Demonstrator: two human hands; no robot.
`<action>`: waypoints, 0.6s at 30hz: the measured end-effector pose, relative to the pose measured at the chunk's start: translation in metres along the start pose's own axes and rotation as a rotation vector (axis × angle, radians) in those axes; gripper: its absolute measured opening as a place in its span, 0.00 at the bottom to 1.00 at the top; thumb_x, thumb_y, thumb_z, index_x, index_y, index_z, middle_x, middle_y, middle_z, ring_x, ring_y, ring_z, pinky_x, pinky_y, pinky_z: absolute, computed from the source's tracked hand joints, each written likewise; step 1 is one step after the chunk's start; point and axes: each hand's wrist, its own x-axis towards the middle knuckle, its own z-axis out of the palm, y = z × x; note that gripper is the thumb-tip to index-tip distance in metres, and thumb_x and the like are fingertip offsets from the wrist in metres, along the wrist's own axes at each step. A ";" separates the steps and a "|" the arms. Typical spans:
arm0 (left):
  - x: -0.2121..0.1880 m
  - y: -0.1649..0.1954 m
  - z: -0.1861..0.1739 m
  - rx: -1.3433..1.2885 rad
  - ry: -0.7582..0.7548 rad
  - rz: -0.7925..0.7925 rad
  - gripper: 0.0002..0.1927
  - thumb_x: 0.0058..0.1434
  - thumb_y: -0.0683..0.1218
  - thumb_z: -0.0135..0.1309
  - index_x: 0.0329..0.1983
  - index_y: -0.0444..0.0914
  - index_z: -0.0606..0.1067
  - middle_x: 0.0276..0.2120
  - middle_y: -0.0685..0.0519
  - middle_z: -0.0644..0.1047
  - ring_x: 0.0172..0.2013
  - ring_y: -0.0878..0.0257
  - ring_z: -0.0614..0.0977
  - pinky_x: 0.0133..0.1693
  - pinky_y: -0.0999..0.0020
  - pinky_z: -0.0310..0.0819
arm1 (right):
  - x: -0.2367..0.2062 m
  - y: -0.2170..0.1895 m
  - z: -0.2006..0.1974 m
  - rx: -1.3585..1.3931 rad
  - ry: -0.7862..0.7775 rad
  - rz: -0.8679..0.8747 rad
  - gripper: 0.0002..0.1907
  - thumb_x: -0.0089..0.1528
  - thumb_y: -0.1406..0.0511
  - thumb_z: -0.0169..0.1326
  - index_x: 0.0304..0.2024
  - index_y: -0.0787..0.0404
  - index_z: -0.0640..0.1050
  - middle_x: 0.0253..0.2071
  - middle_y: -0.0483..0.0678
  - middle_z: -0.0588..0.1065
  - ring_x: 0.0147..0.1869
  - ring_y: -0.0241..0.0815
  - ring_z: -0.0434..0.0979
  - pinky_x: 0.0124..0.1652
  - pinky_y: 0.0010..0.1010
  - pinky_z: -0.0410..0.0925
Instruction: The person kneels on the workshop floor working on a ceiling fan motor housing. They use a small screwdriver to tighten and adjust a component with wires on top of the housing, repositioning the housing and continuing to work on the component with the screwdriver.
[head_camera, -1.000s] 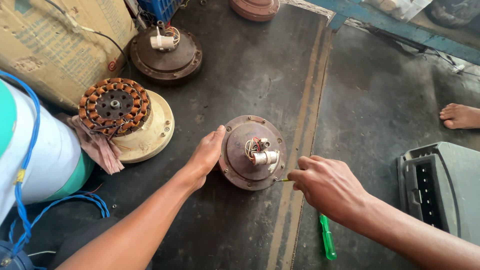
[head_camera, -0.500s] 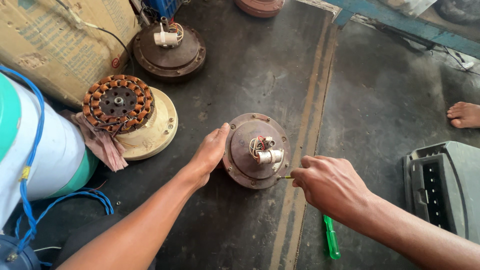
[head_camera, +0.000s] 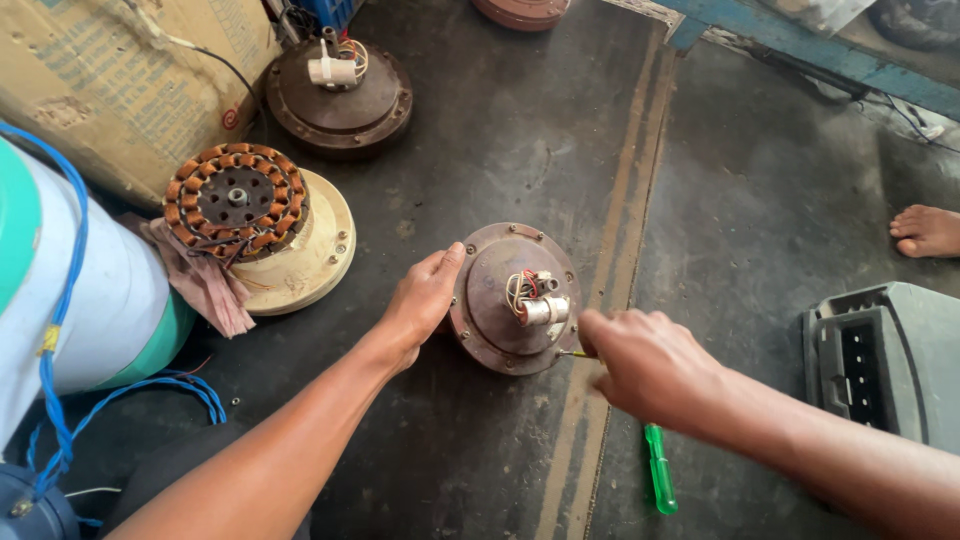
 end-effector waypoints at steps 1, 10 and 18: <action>0.000 0.000 -0.001 -0.011 0.005 0.031 0.28 0.65 0.66 0.43 0.53 0.42 0.77 0.45 0.56 0.81 0.48 0.68 0.78 0.52 0.66 0.69 | -0.001 0.002 0.001 -0.065 0.045 -0.130 0.22 0.50 0.75 0.55 0.47 0.57 0.76 0.44 0.51 0.74 0.45 0.55 0.79 0.41 0.47 0.71; 0.003 -0.004 0.001 0.039 0.009 -0.026 0.31 0.66 0.66 0.42 0.57 0.41 0.77 0.50 0.50 0.82 0.54 0.62 0.79 0.55 0.63 0.69 | -0.006 -0.004 0.003 -0.333 0.062 -0.168 0.06 0.58 0.64 0.54 0.37 0.56 0.79 0.34 0.50 0.77 0.39 0.51 0.79 0.42 0.45 0.70; 0.002 -0.004 0.001 0.005 -0.004 0.008 0.31 0.66 0.65 0.43 0.57 0.40 0.77 0.51 0.51 0.82 0.54 0.62 0.79 0.55 0.64 0.70 | 0.002 -0.002 0.006 -0.070 0.044 -0.055 0.14 0.55 0.68 0.53 0.44 0.58 0.75 0.40 0.54 0.75 0.44 0.57 0.78 0.41 0.47 0.71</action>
